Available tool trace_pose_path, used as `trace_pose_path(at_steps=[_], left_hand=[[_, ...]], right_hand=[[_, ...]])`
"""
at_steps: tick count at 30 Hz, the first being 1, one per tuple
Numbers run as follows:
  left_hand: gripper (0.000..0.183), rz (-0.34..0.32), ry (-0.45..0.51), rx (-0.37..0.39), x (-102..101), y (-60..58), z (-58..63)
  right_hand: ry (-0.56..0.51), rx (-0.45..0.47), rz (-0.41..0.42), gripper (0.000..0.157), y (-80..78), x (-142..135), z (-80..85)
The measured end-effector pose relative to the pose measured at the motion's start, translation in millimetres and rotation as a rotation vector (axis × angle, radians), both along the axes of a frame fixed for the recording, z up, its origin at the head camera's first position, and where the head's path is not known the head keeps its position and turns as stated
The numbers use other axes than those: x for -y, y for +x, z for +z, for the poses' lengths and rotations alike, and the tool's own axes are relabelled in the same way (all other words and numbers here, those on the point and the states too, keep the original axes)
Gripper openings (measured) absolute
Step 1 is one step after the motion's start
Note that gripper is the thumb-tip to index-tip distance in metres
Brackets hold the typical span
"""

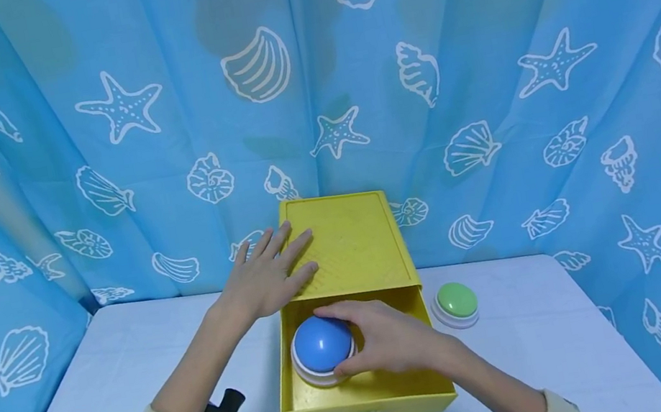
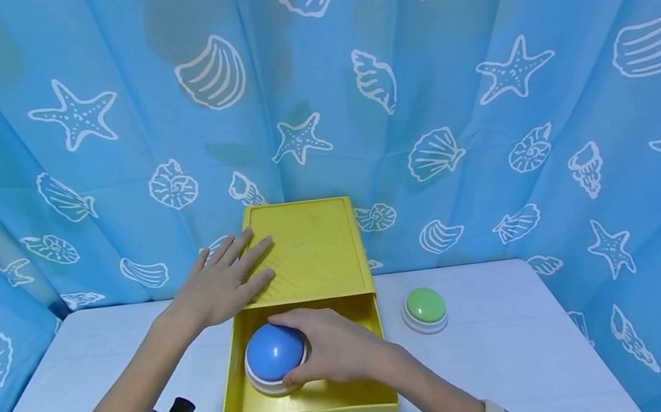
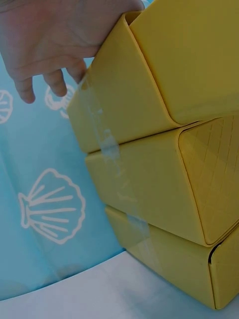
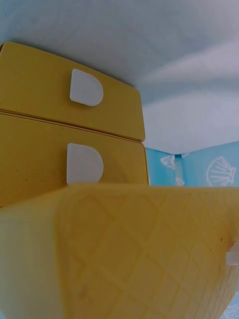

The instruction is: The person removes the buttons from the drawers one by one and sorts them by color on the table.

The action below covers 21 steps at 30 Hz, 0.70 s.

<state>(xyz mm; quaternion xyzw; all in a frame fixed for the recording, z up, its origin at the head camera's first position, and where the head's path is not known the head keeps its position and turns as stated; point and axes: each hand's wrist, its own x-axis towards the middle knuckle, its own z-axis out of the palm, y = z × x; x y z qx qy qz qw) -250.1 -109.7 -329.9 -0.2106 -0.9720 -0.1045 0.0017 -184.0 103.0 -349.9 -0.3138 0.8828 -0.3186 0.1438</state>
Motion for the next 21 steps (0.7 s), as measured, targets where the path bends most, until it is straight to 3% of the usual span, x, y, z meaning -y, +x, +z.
trace_pose_path(at_steps=[14, 21], left_hand=[[0.065, -0.005, -0.005, 0.002, 0.7, 1.3, 0.3], [0.065, -0.002, -0.009, -0.003, 0.2, 0.4, -0.2]], right_hand=[[0.025, 0.011, -0.040, 0.079, 2.6, 0.0, 1.4], [-0.014, 0.010, -0.050, 0.078, 6.5, -8.1, 8.6]])
